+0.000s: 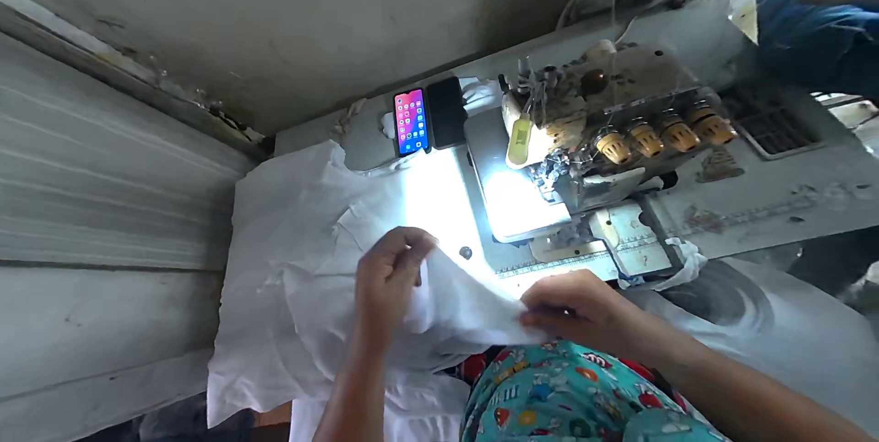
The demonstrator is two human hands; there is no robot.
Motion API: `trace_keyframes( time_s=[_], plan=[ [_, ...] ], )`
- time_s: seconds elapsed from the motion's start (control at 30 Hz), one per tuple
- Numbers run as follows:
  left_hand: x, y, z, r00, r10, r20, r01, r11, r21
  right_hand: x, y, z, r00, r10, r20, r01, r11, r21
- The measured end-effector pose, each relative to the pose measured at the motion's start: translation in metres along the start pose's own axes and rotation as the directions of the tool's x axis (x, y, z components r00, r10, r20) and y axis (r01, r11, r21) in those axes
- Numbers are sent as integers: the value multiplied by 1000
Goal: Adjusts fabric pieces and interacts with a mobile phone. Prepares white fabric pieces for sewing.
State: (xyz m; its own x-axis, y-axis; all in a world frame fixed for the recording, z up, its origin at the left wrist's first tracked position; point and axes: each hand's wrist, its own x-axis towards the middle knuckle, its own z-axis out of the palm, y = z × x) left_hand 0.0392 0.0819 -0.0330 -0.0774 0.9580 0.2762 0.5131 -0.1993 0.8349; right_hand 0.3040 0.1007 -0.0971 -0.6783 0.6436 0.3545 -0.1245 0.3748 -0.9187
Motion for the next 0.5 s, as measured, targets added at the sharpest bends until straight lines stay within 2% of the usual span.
trace_keyframes(
  time_s=[0.03, 0.1, 0.17, 0.2, 0.23, 0.27, 0.33, 0.4, 0.43, 0.5],
  plan=[
    [7, 8, 0, 998, 44, -38, -46, 997, -65, 6, -14, 1, 997, -76, -6, 76, 997, 2],
    [25, 21, 4, 952, 256, -166, -278, 953, -124, 19, -35, 1, 974, -222, -51, 223, 975, 5],
    [48, 31, 17, 796, 511, -325, -538, 843, 11, 26, -39, -2, 950, -288, -120, 291, 957, 9],
    [57, 32, 26, 719, 594, -362, -600, 793, 108, 26, -32, -3, 946, -280, -161, 285, 958, 9],
    [64, 27, 37, 684, 639, -352, -616, 764, 191, 21, -21, -5, 951, -237, -198, 245, 969, 14],
    [68, 17, 51, 702, 641, -311, -600, 767, 226, 13, -5, -6, 960, -159, -229, 172, 984, 37],
    [68, -6, 86, 834, 522, -177, -489, 849, 199, -15, 27, -10, 955, 85, -285, -51, 991, 125],
    [61, -26, 121, 945, 324, -53, -311, 935, 169, -45, 48, -14, 879, 344, -331, -289, 935, 205],
    [58, -33, 134, 965, 262, 10, -261, 955, 139, -58, 54, -15, 836, 423, -351, -363, 904, 226],
    [53, -41, 147, 970, 217, 109, -232, 961, 150, -75, 61, -15, 787, 483, -384, -420, 875, 241]
  ],
)
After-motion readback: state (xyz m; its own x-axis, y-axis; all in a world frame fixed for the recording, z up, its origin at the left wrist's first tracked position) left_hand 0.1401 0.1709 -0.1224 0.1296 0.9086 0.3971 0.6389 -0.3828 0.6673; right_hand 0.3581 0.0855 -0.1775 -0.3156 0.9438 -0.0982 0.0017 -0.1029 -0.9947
